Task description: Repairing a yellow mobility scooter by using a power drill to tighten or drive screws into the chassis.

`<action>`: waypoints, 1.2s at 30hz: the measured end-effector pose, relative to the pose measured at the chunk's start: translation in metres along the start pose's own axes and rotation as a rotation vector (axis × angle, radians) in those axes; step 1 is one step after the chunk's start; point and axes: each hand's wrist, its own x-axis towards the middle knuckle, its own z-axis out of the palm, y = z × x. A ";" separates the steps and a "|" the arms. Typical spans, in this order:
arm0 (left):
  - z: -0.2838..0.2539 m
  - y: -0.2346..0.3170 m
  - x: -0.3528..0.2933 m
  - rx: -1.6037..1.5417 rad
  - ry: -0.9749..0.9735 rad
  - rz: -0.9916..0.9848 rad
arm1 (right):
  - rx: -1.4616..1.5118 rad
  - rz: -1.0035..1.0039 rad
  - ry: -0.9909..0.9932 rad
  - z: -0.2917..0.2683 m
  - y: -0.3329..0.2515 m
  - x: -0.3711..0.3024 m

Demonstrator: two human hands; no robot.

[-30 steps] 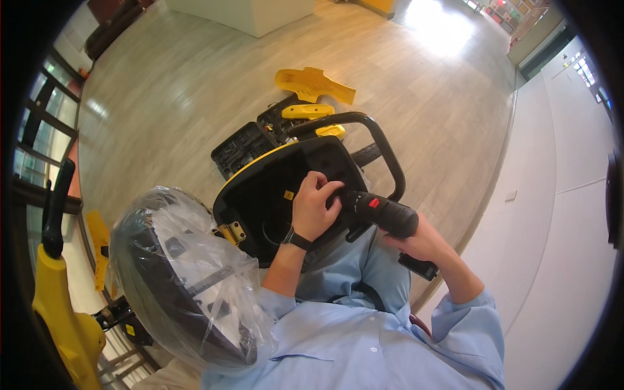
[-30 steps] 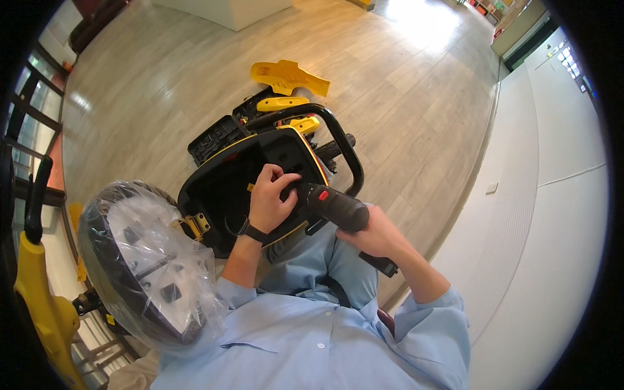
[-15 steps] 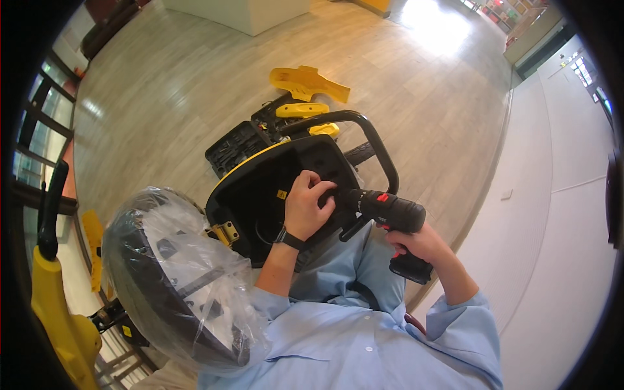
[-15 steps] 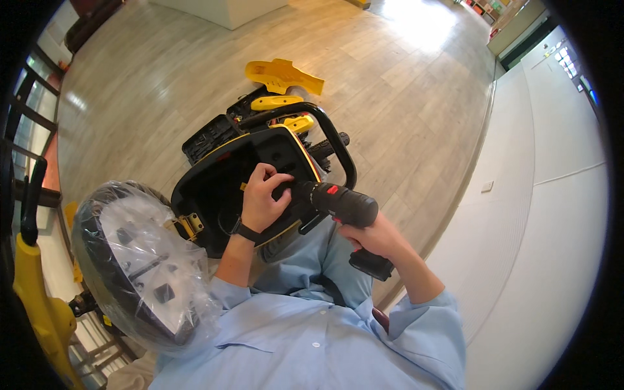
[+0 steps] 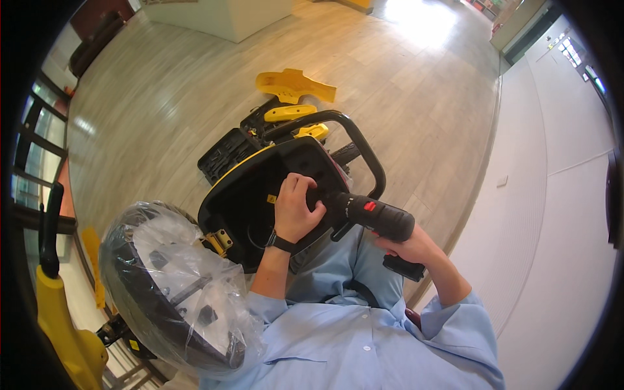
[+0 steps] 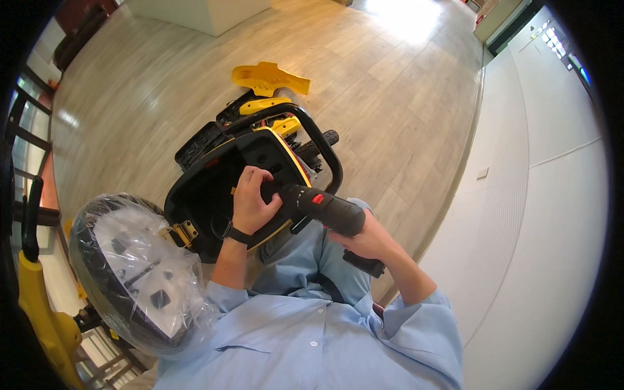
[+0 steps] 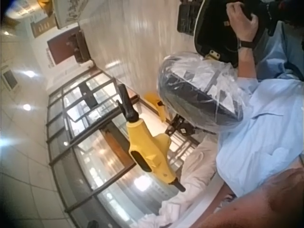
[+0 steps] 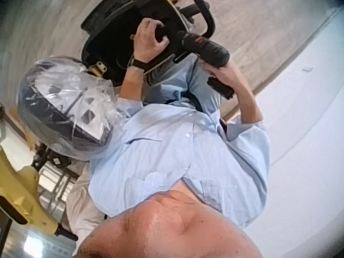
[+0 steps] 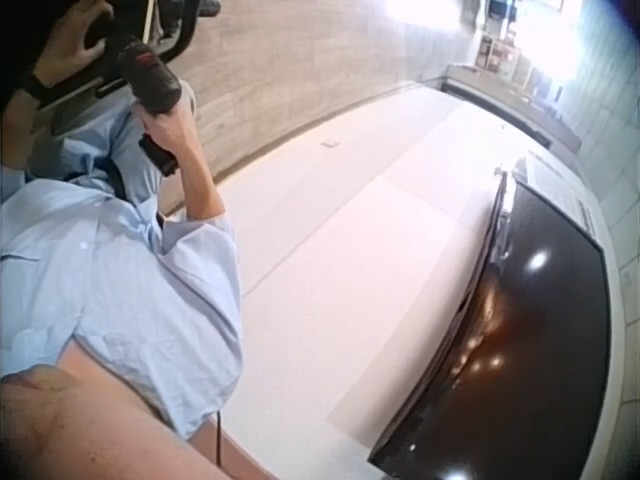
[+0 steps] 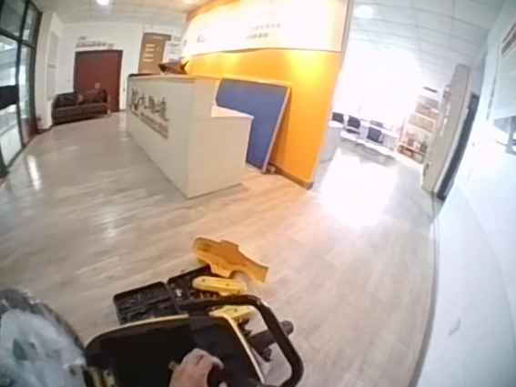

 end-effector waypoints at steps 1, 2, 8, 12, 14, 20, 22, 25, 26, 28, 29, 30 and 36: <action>0.000 0.001 0.000 0.000 0.000 0.002 | -0.074 -0.044 0.002 0.001 -0.004 0.000; -0.001 0.003 0.000 0.007 -0.011 0.003 | -0.075 -0.045 0.003 0.003 -0.002 0.001; 0.000 0.004 0.001 0.009 -0.010 0.019 | -0.267 -0.109 0.080 0.011 0.003 0.007; -0.001 0.002 -0.001 0.025 -0.004 0.012 | 0.042 0.033 -0.009 0.003 0.011 0.016; -0.001 0.003 0.000 0.018 -0.003 0.010 | 0.217 0.183 -0.045 -0.002 0.009 0.018; -0.001 0.002 -0.001 0.021 0.006 0.005 | 0.545 0.241 -0.143 -0.008 0.014 0.022; -0.001 0.002 0.000 0.024 0.003 0.007 | 0.573 0.204 -0.153 -0.006 0.019 0.020; 0.001 0.002 0.001 0.006 0.017 0.023 | 0.562 0.170 -0.140 -0.001 0.022 0.019; 0.001 0.002 0.000 -0.001 0.012 0.016 | 0.563 0.171 -0.137 -0.001 0.023 0.018; 0.001 0.002 0.000 -0.005 0.006 0.011 | 0.535 0.160 -0.113 0.001 0.025 0.016; 0.001 0.003 -0.001 0.004 0.014 0.016 | 0.536 0.158 -0.114 0.002 0.026 0.014; 0.002 0.003 -0.001 0.012 0.022 0.022 | 0.519 0.142 -0.103 0.002 0.026 0.010; 0.004 0.006 0.004 0.096 0.087 0.083 | 0.501 0.146 -0.022 0.005 0.028 -0.015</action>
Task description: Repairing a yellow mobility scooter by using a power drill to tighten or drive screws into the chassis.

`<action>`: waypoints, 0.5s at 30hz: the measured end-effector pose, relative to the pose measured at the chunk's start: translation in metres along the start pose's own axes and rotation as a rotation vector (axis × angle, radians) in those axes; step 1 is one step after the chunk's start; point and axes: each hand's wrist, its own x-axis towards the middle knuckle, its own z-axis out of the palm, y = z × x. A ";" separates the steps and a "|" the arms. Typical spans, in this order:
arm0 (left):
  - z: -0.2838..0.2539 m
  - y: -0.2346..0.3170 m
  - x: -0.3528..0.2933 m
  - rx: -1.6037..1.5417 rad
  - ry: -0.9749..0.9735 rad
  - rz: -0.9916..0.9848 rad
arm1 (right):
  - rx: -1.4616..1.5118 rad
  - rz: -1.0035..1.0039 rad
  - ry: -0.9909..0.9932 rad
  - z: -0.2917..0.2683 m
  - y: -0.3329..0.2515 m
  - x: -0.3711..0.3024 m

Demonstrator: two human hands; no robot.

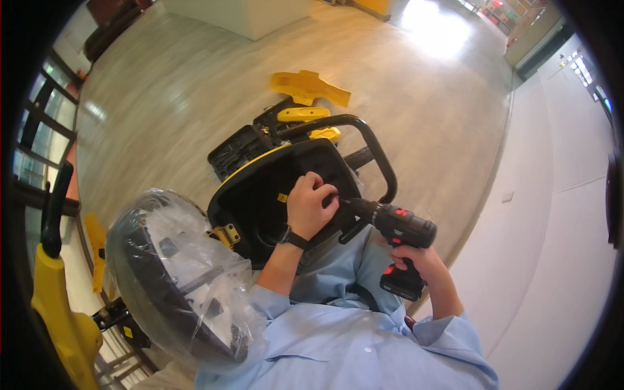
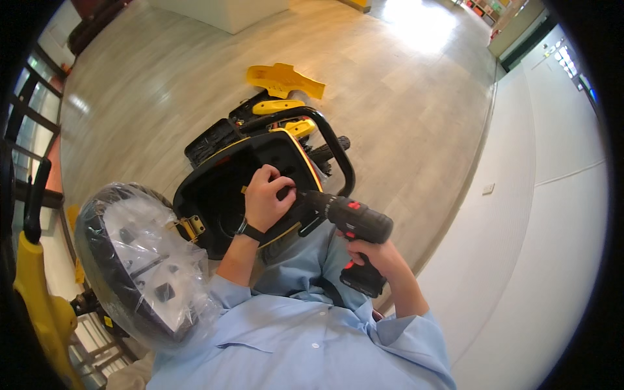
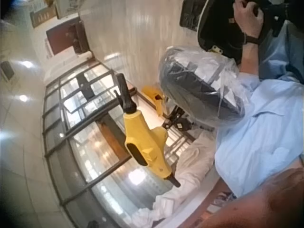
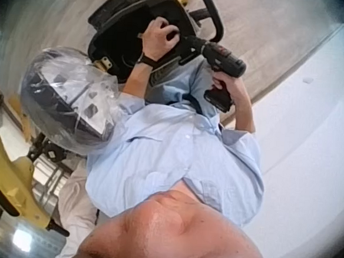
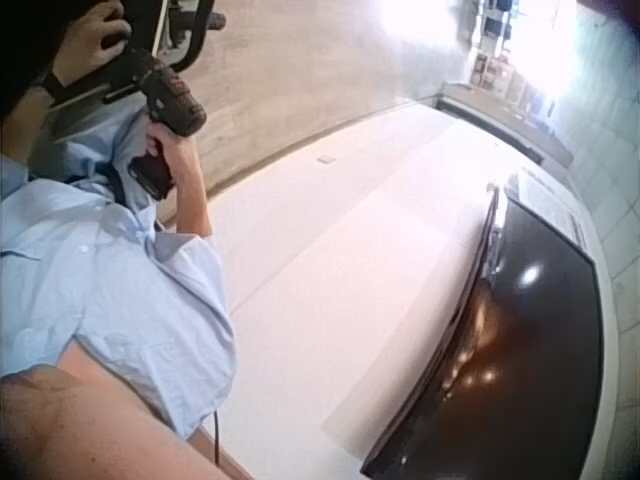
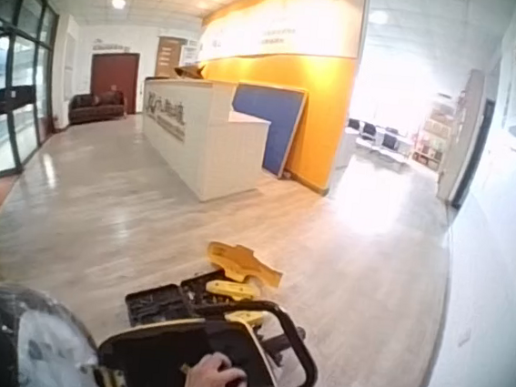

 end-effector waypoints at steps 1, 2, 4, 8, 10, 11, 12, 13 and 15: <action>0.000 0.002 0.002 0.001 -0.005 -0.007 | 0.017 0.009 0.040 -0.001 0.003 -0.003; 0.000 0.003 0.001 0.015 0.000 -0.015 | 0.015 0.012 0.023 0.000 0.005 -0.007; 0.000 0.004 0.000 0.077 -0.033 0.042 | 0.075 -0.046 0.084 0.004 0.007 -0.014; 0.007 0.015 0.001 0.331 -0.106 0.109 | 0.089 -0.066 0.114 0.008 0.013 -0.027; 0.007 0.022 0.005 0.437 -0.161 0.101 | 0.079 -0.073 0.102 0.007 0.021 -0.031; 0.006 0.024 0.007 0.533 -0.228 0.106 | 0.116 -0.079 0.104 0.007 0.025 -0.032; 0.005 0.023 0.007 0.535 -0.219 0.101 | 0.154 -0.086 0.110 0.007 0.028 -0.033; 0.006 0.021 0.006 0.460 -0.198 0.091 | 0.151 -0.077 0.104 0.005 0.030 -0.033; 0.007 0.016 0.004 0.159 -0.133 0.057 | 0.135 -0.091 0.111 0.006 0.031 -0.035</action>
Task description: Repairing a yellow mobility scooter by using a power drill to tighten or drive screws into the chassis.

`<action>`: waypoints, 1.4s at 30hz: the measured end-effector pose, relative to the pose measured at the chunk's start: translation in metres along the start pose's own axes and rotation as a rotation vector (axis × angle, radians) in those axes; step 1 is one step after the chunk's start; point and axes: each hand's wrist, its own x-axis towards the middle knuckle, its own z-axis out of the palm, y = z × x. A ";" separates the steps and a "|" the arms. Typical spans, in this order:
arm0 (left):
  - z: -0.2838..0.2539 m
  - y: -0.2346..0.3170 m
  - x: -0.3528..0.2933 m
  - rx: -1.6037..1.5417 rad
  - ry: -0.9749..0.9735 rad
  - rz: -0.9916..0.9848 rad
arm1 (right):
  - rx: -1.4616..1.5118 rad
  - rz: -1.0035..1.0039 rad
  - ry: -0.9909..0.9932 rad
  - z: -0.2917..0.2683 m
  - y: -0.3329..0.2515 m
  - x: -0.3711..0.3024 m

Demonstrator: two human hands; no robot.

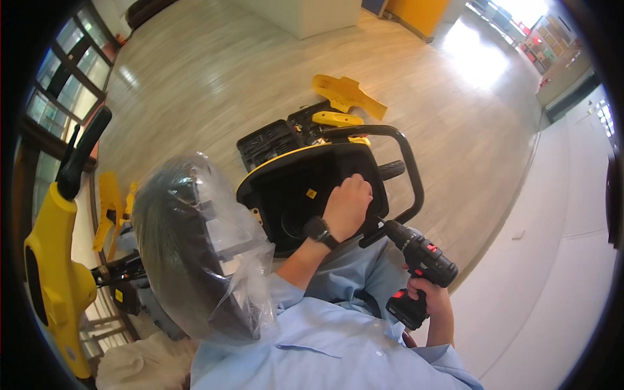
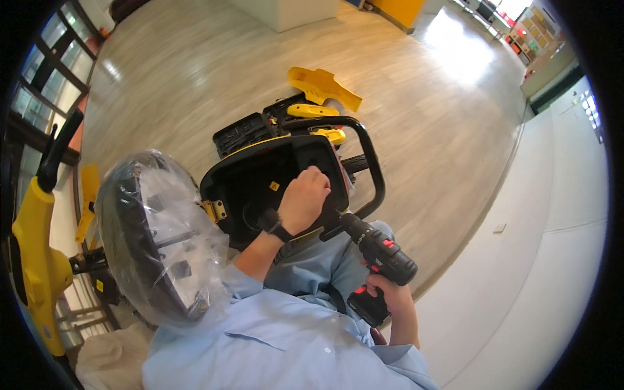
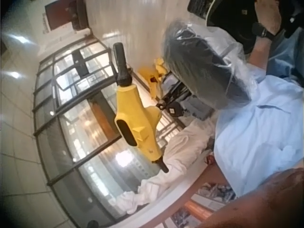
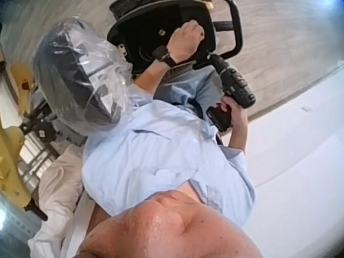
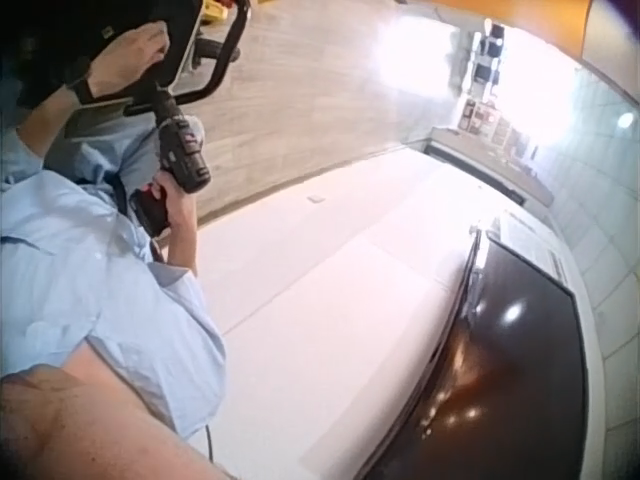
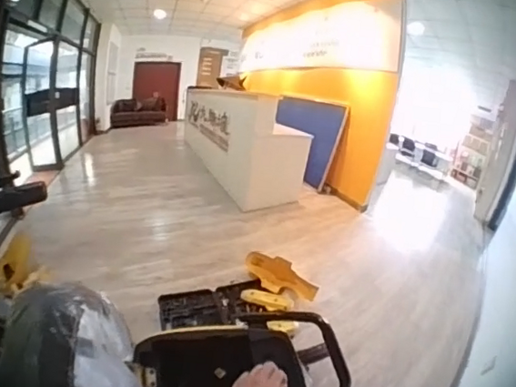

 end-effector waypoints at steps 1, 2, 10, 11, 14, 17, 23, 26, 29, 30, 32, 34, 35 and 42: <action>-0.003 -0.001 -0.002 -0.008 -0.005 0.014 | -0.005 -0.009 0.006 0.001 0.002 -0.002; -0.006 -0.002 -0.005 -0.359 0.033 -0.181 | 0.000 -0.029 -0.013 0.001 0.005 -0.002; -0.019 0.015 -0.028 -2.047 0.069 -1.024 | -0.093 -0.167 -0.207 0.002 0.017 -0.008; -0.016 0.019 -0.031 -2.051 0.057 -1.028 | -0.092 -0.166 -0.196 -0.002 0.024 -0.007; -0.008 0.026 -0.042 -2.308 0.056 -1.156 | -0.581 -0.302 -0.046 -0.001 0.027 -0.009; -0.006 0.029 -0.049 -2.278 0.031 -1.126 | -0.602 -0.237 -0.023 -0.001 0.024 -0.010; 0.002 0.041 -0.046 -2.133 0.151 -1.291 | -0.606 -0.345 -0.075 0.012 -0.007 -0.015; 0.007 0.042 -0.048 -2.128 0.183 -1.288 | -0.599 -0.195 -0.018 0.012 -0.006 -0.017; 0.012 0.042 -0.049 -2.135 0.182 -1.257 | -0.615 -0.187 -0.032 0.007 -0.007 -0.012; 0.013 0.043 -0.048 -2.137 0.189 -1.259 | -0.619 -0.184 -0.036 0.007 -0.009 -0.011; 0.011 0.046 -0.044 -2.109 0.232 -1.317 | -0.709 -0.216 -0.061 0.009 -0.015 -0.010; 0.013 0.045 -0.043 -2.102 0.255 -1.316 | -0.747 -0.296 -0.065 0.008 -0.012 -0.007; 0.014 0.045 -0.042 -2.094 0.272 -1.315 | -0.781 -0.379 -0.065 0.007 -0.012 -0.006; 0.012 0.050 -0.038 -2.053 0.295 -1.297 | -0.820 -0.427 -0.098 0.011 -0.026 -0.005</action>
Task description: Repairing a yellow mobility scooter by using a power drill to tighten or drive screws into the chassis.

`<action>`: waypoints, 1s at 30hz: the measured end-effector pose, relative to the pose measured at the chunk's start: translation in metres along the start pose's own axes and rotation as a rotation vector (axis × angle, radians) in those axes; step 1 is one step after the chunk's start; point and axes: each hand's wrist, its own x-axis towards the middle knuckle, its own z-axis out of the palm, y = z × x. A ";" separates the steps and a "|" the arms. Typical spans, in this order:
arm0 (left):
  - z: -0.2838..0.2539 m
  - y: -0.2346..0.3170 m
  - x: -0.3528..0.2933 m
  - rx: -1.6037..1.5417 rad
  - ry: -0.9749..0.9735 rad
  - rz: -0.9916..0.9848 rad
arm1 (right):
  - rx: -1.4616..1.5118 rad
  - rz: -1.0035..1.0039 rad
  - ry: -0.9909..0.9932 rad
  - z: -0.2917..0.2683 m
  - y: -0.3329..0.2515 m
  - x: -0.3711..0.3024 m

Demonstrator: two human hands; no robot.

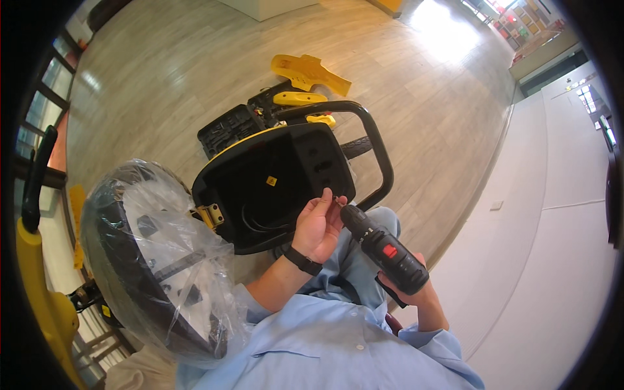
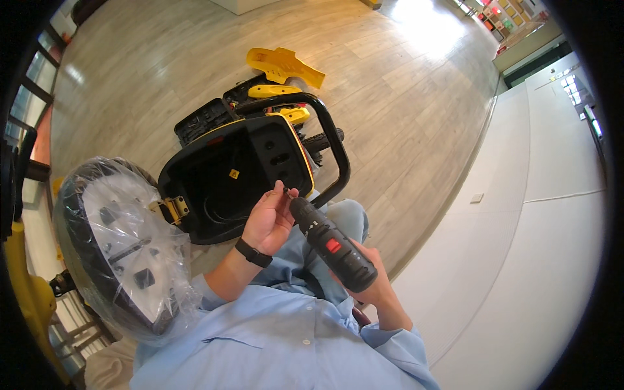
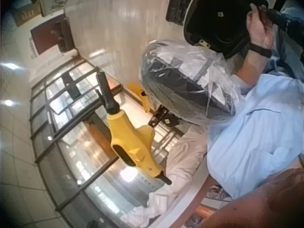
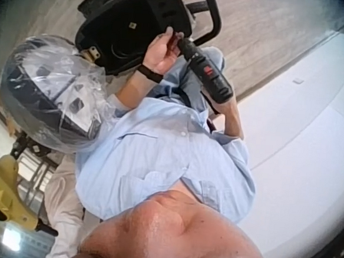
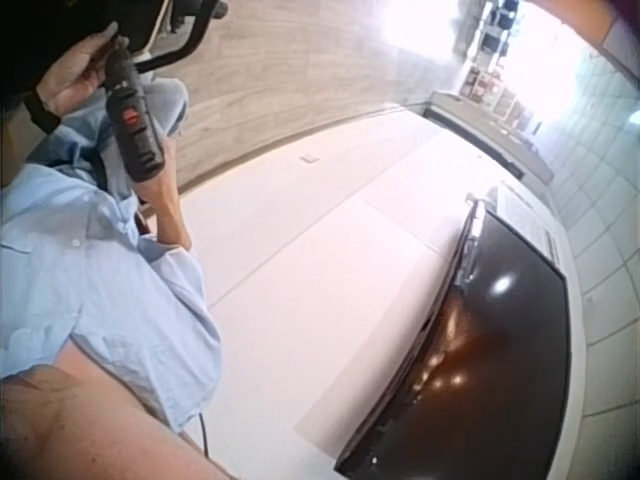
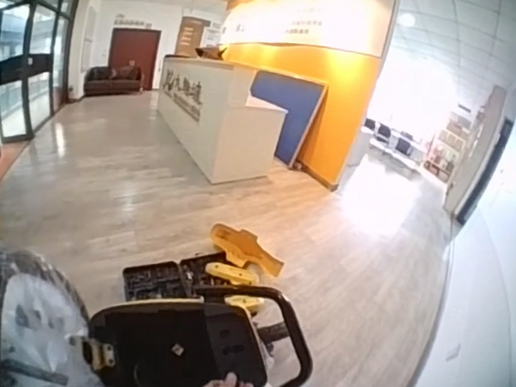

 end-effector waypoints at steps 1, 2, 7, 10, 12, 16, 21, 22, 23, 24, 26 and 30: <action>0.002 0.000 -0.002 0.025 0.010 0.018 | 0.001 -0.008 -0.005 -0.001 -0.001 0.000; 0.004 0.000 -0.004 0.049 0.020 0.036 | 0.001 -0.015 -0.010 -0.002 -0.002 0.000; 0.005 -0.003 -0.005 0.086 0.035 0.085 | -0.019 -0.031 -0.014 -0.004 -0.002 0.001; 0.009 -0.005 -0.007 0.135 0.037 0.155 | -0.016 0.010 -0.023 -0.007 -0.013 0.004; 0.011 -0.005 -0.011 0.176 0.042 0.217 | -0.008 0.034 -0.038 -0.009 -0.018 0.007; 0.013 -0.005 -0.011 0.267 0.040 0.269 | -0.023 0.147 -0.071 -0.019 -0.026 0.014; 0.006 0.000 -0.016 0.252 0.039 0.253 | -0.030 0.213 -0.143 -0.030 -0.040 0.033; 0.004 0.001 -0.017 0.222 0.015 0.223 | -0.012 0.267 -0.163 -0.031 -0.040 0.038; 0.004 0.003 -0.017 0.192 -0.009 0.193 | 0.006 0.320 -0.183 -0.033 -0.040 0.042; 0.005 0.004 -0.017 0.193 -0.009 0.191 | 0.006 0.321 -0.181 -0.033 -0.041 0.047; 0.006 0.008 -0.017 0.199 0.000 0.164 | 0.030 0.384 -0.165 -0.034 -0.043 0.055; 0.004 0.015 -0.012 0.210 -0.016 0.128 | -0.059 0.408 -0.209 -0.041 -0.046 0.072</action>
